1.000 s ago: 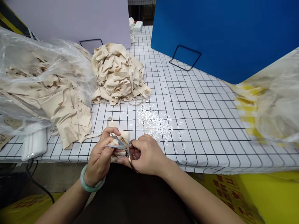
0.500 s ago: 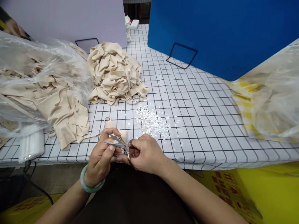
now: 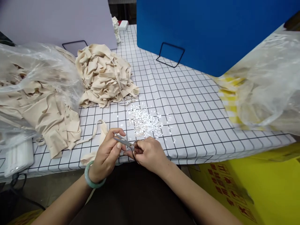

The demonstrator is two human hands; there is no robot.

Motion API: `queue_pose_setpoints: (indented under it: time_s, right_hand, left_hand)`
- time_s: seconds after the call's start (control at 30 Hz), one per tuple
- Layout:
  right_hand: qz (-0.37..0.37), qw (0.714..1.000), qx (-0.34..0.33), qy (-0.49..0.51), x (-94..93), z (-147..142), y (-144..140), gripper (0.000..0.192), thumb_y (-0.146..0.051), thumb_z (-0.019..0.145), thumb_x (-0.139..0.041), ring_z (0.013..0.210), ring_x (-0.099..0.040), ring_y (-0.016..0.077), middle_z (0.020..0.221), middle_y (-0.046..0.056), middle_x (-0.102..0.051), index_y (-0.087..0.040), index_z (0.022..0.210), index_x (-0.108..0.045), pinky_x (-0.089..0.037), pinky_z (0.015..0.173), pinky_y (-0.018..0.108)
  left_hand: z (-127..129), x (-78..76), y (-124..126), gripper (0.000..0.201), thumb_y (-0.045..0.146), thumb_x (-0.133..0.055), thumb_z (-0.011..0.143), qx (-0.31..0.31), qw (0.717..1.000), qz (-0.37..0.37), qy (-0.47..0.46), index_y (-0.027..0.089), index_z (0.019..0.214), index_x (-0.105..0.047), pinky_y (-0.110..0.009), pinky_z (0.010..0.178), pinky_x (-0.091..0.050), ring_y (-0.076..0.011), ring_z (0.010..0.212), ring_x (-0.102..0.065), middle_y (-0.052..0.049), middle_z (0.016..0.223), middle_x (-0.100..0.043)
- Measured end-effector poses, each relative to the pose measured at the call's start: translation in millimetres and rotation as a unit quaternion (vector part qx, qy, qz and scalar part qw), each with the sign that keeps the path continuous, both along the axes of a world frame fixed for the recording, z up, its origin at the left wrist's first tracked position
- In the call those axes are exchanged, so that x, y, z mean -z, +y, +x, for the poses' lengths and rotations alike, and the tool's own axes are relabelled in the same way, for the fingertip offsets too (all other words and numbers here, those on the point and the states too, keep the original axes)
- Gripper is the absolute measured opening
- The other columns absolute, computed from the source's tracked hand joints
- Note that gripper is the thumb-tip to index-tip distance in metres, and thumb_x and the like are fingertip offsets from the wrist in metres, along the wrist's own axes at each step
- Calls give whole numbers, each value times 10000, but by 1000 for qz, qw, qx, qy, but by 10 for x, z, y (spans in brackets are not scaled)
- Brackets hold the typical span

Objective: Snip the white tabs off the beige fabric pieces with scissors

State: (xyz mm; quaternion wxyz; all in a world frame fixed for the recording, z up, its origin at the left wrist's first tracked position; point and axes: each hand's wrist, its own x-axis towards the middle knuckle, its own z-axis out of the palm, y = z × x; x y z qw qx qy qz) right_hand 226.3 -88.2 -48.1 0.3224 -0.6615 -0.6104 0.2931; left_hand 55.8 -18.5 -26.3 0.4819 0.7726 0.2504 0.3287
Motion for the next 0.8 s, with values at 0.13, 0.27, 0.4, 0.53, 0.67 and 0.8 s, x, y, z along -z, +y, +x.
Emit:
queue_pose_setpoints:
  time_s: [0.13, 0.27, 0.4, 0.53, 0.67, 0.8]
  right_hand:
    - [-66, 995, 50, 46, 70, 114, -84, 645, -699, 764, -656, 481, -339, 104, 468, -34, -383, -210, 483, -343, -292, 476, 253]
    - [-111, 980, 123, 110, -7, 288, -157, 517, -706, 725, -689, 519, -456, 139, 565, -6, -538, -212, 644, -559, -368, 478, 264]
    - [-70, 978, 192, 43, -164, 461, -179, 482, -689, 727, -702, 700, -596, 220, 835, 63, -689, -238, 889, -655, -466, 611, 321]
    - [-95, 969, 225, -20, -245, 432, -105, 459, -707, 719, -702, 659, -566, 225, 716, 48, -657, -252, 752, -649, -430, 576, 325]
    - [-83, 980, 178, 37, -182, 145, 64, 428, -659, 731, -724, 632, -552, 207, 667, 27, -616, -240, 764, -647, -453, 581, 329]
    - [-51, 971, 101, 209, -4, -367, 332, 421, -526, 718, -798, 872, -642, 233, 1002, 70, -687, -233, 969, -629, -536, 750, 361]
  left_hand:
    - [188, 81, 36, 297, 226, -384, 1026, 18, 1000, 2, 1, 178, 809, -581, -350, 899, -477, -236, 1122, -506, -90, 915, -541]
    - [61, -48, 114, 286, 261, -439, 1011, 84, 993, 16, 78, 182, 778, -585, -352, 884, -505, -250, 1139, -532, -107, 964, -582]
    - [-418, -254, 448, 244, 270, -479, 988, 71, 973, 53, 213, 183, 826, -640, -399, 938, -509, -244, 1071, -586, -113, 1114, -626]
    - [-693, -103, 950, 240, 78, -457, 877, -105, 935, 175, 291, 150, 1003, -648, -563, 1037, -415, -321, 1203, -485, -158, 1221, -566]
    - [-544, 168, 1244, 194, 70, -525, 817, 15, 923, 188, 336, 159, 919, -664, -600, 1033, -386, -347, 1203, -464, -161, 1236, -573]
    - [-465, 22, 1229, 99, 138, -521, 857, 38, 931, 172, 321, 164, 786, -586, -398, 869, -489, -228, 905, -573, -86, 912, -638]
